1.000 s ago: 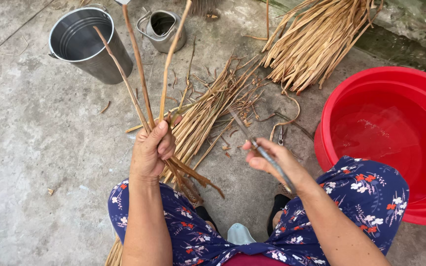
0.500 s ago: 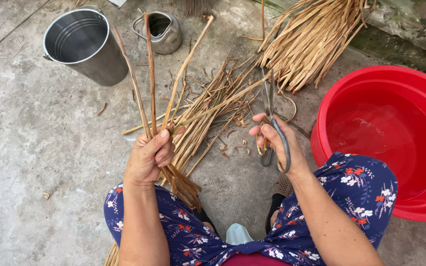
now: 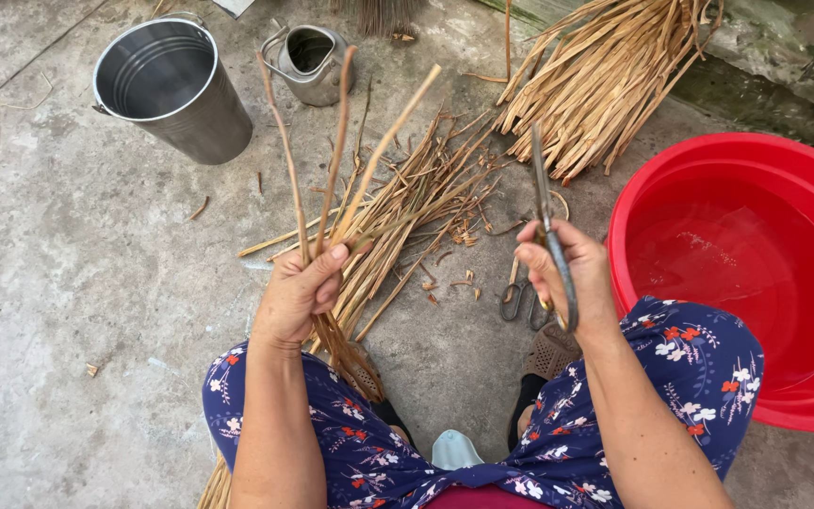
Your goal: The person sits on a concrete floor and uses shears to trim and split dried plant strips. They repeatedly pick up a strip, cut off the ends, and split it into thinner pieces, placing the finished pieces into a pile.
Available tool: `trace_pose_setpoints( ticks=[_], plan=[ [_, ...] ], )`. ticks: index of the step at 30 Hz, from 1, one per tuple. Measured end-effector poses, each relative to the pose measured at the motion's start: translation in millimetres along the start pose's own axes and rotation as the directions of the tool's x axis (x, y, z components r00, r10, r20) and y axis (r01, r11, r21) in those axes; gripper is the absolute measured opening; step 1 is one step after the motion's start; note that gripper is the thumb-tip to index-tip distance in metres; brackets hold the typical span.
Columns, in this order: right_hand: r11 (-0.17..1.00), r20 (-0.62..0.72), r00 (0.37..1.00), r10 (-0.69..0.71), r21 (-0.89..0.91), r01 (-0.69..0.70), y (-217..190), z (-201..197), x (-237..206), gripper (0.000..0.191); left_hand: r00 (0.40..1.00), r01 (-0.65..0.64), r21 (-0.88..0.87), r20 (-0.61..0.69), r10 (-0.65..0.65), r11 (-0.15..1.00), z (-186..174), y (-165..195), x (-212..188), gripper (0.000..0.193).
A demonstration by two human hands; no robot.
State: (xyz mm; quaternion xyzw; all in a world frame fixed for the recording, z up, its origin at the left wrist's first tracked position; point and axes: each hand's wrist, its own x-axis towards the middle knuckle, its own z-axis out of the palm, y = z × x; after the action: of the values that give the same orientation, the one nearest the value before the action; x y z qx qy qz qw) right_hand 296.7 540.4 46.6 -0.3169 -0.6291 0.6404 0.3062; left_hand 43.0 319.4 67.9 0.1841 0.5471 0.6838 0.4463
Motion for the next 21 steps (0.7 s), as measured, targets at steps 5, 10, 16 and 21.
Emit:
trace_pose_setpoints(
  ticks=[5,10,16,21],
  plan=[
    [0.999,0.227,0.974,-0.001,-0.047,0.012,0.2,9.7,-3.5,0.033,0.997,0.027,0.195,0.059,-0.040,0.980,9.9,-7.9,0.6,0.028],
    [0.997,0.212,0.977,0.026,-0.078,-0.010,-3.4,9.1,-4.8,0.030,0.982,0.055,0.356,0.148,-0.114,0.933,18.7,-13.1,1.7,0.026],
    [0.984,0.090,0.980,0.178,-0.032,-0.176,-6.2,10.8,-6.1,0.024,0.988,0.058,0.376,0.113,-0.108,0.925,22.9,-16.7,3.4,0.027],
    [0.991,0.096,0.992,0.088,-0.111,-0.077,-12.3,6.4,-8.8,0.026,0.992,0.078,0.416,0.059,-0.113,0.906,21.0,-16.2,5.8,0.026]
  ],
)
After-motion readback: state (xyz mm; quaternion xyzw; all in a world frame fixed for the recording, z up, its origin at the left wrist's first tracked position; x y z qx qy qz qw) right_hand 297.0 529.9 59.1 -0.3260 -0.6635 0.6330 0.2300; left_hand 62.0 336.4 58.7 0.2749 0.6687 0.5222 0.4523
